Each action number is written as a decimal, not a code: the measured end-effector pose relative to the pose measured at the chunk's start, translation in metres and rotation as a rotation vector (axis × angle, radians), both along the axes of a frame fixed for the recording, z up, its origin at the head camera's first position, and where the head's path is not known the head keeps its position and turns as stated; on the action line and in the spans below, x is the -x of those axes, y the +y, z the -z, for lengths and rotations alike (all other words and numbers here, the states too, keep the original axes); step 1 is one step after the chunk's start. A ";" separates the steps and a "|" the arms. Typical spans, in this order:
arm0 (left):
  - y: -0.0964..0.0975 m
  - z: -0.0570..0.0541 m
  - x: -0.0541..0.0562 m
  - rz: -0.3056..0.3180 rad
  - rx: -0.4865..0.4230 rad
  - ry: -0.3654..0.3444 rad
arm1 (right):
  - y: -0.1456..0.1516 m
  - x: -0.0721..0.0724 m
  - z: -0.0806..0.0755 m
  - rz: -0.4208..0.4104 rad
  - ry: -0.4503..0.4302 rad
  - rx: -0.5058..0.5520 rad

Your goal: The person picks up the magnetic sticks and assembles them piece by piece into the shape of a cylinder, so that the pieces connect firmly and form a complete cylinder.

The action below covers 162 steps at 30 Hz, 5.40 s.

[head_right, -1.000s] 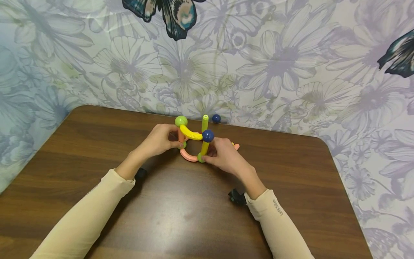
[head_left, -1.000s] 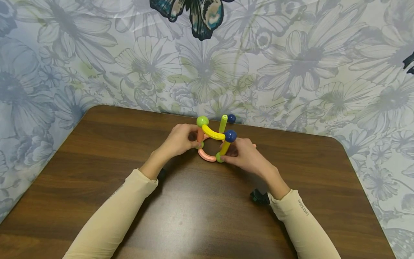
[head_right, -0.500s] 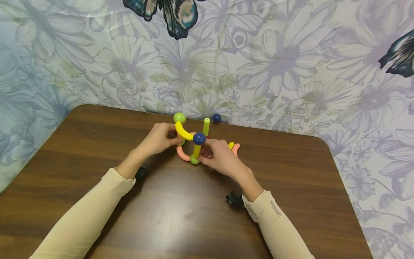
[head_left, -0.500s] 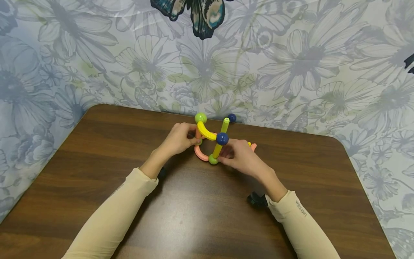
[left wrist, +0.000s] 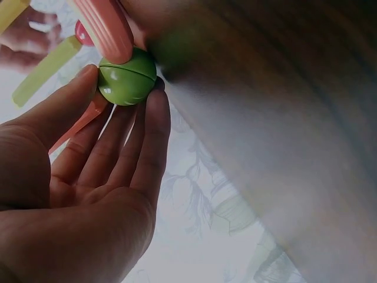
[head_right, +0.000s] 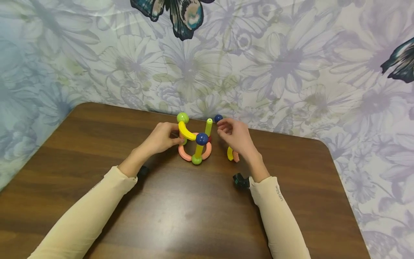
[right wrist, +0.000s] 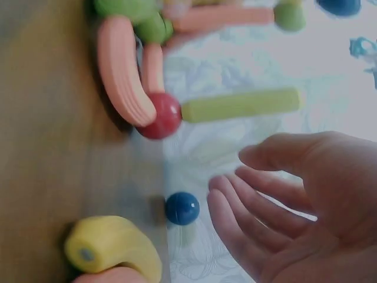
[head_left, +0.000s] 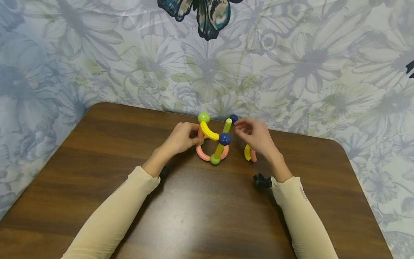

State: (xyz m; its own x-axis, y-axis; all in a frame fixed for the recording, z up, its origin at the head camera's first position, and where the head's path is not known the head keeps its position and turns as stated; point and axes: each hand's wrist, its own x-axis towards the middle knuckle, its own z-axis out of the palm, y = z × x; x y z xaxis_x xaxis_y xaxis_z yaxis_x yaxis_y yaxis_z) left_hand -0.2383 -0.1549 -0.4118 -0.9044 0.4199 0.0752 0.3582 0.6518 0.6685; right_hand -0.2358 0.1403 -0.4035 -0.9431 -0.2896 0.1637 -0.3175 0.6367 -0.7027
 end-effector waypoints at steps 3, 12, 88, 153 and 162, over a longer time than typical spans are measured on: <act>0.001 0.001 0.000 0.010 0.003 0.000 | 0.002 0.015 0.003 0.056 0.027 0.034; 0.005 0.005 -0.002 0.020 -0.008 -0.014 | -0.006 0.049 0.016 0.154 0.055 -0.018; -0.004 0.005 0.002 0.022 -0.087 0.006 | -0.018 -0.012 -0.032 -0.128 0.118 0.410; -0.002 0.005 0.003 -0.055 -0.096 0.074 | 0.059 -0.036 0.010 0.187 -0.166 -0.254; -0.002 0.002 0.002 -0.057 -0.096 0.058 | 0.059 -0.038 0.007 0.147 -0.270 -0.352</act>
